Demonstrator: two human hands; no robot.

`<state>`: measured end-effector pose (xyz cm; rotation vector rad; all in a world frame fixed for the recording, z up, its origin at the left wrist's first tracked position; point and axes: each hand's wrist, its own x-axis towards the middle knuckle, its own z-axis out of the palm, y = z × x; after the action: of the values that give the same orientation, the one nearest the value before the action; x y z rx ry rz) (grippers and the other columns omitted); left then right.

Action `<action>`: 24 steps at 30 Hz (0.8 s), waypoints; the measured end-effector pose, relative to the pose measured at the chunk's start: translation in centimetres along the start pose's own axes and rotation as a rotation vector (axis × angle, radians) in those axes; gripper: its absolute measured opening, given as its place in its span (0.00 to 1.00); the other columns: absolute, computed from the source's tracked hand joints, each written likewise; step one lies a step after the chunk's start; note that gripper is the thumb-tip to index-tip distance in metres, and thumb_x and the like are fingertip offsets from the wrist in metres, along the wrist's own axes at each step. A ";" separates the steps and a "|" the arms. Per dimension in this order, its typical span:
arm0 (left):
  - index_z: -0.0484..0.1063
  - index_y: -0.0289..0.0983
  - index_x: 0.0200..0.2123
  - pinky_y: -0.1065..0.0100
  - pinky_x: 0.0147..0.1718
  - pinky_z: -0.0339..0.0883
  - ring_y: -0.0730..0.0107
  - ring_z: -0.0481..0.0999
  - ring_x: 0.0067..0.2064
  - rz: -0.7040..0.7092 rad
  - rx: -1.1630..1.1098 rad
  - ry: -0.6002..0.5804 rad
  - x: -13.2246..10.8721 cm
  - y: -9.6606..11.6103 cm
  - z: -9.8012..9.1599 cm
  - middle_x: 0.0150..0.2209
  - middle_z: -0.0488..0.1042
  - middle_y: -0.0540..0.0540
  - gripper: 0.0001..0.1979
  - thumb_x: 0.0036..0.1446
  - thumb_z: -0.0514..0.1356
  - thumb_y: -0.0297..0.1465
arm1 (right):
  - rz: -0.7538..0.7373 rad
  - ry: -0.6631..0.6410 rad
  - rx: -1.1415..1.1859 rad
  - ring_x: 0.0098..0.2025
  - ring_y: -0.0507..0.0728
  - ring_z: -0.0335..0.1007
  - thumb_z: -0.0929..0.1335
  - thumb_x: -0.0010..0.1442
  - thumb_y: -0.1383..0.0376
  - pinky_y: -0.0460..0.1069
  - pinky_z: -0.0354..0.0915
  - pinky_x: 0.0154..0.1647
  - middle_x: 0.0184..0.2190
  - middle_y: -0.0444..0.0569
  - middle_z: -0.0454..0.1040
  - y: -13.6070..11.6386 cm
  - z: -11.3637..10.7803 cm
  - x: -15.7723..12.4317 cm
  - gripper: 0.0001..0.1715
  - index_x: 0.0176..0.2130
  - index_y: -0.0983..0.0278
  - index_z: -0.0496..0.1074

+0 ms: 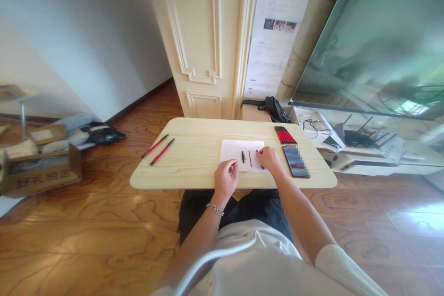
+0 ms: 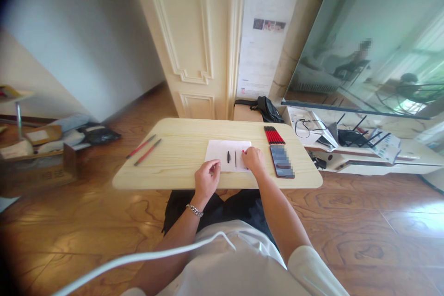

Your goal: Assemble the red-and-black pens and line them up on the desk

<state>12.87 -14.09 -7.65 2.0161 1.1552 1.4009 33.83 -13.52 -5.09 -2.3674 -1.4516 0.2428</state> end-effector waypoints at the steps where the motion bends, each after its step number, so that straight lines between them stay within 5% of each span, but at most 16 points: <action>1: 0.77 0.38 0.40 0.66 0.38 0.69 0.67 0.75 0.34 -0.013 -0.015 0.002 0.0 0.1 -0.1 0.37 0.79 0.43 0.10 0.61 0.57 0.34 | -0.009 0.008 0.042 0.34 0.58 0.73 0.65 0.58 0.60 0.48 0.59 0.33 0.27 0.56 0.78 0.2 -0.1 0.0 0.17 0.27 0.66 0.78; 6: 0.77 0.38 0.41 0.67 0.34 0.69 0.68 0.76 0.32 -0.119 -0.161 -0.055 0.3 1.5 -0.2 0.37 0.79 0.44 0.12 0.60 0.58 0.38 | -0.123 0.068 0.509 0.28 0.54 0.68 0.65 0.57 0.56 0.46 0.58 0.29 0.24 0.48 0.74 -0.1 -1.2 -0.7 0.17 0.30 0.66 0.76; 13: 0.73 0.37 0.47 0.67 0.37 0.71 0.65 0.78 0.38 -0.263 -0.566 -0.221 1.1 3.8 1.1 0.40 0.79 0.42 0.18 0.58 0.61 0.41 | -0.276 -0.045 0.989 0.24 0.51 0.64 0.69 0.54 0.52 0.46 0.60 0.26 0.24 0.45 0.72 -3.6 -2.1 -4.4 0.20 0.36 0.67 0.75; 18: 0.73 0.34 0.43 0.64 0.40 0.72 0.64 0.79 0.38 -0.314 -0.727 -0.191 1.2 2.6 1.8 0.38 0.79 0.41 0.17 0.57 0.62 0.41 | -0.276 0.000 0.903 0.27 0.53 0.66 0.68 0.56 0.52 0.47 0.62 0.29 0.26 0.47 0.75 -3.0 -1.9 -3.9 0.20 0.37 0.67 0.77; 24: 0.73 0.33 0.39 0.65 0.36 0.72 0.65 0.79 0.34 -0.396 -0.778 -0.158 0.9 1.3 2.1 0.32 0.79 0.42 0.16 0.55 0.63 0.41 | -0.226 0.097 0.359 0.38 0.57 0.73 0.66 0.59 0.60 0.49 0.62 0.41 0.36 0.49 0.79 0.0 -1.3 -1.9 0.13 0.37 0.62 0.79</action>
<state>15.45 -13.82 -7.06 1.2426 0.7177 1.1989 33.38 -15.43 -3.98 -1.8907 -1.4740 0.2977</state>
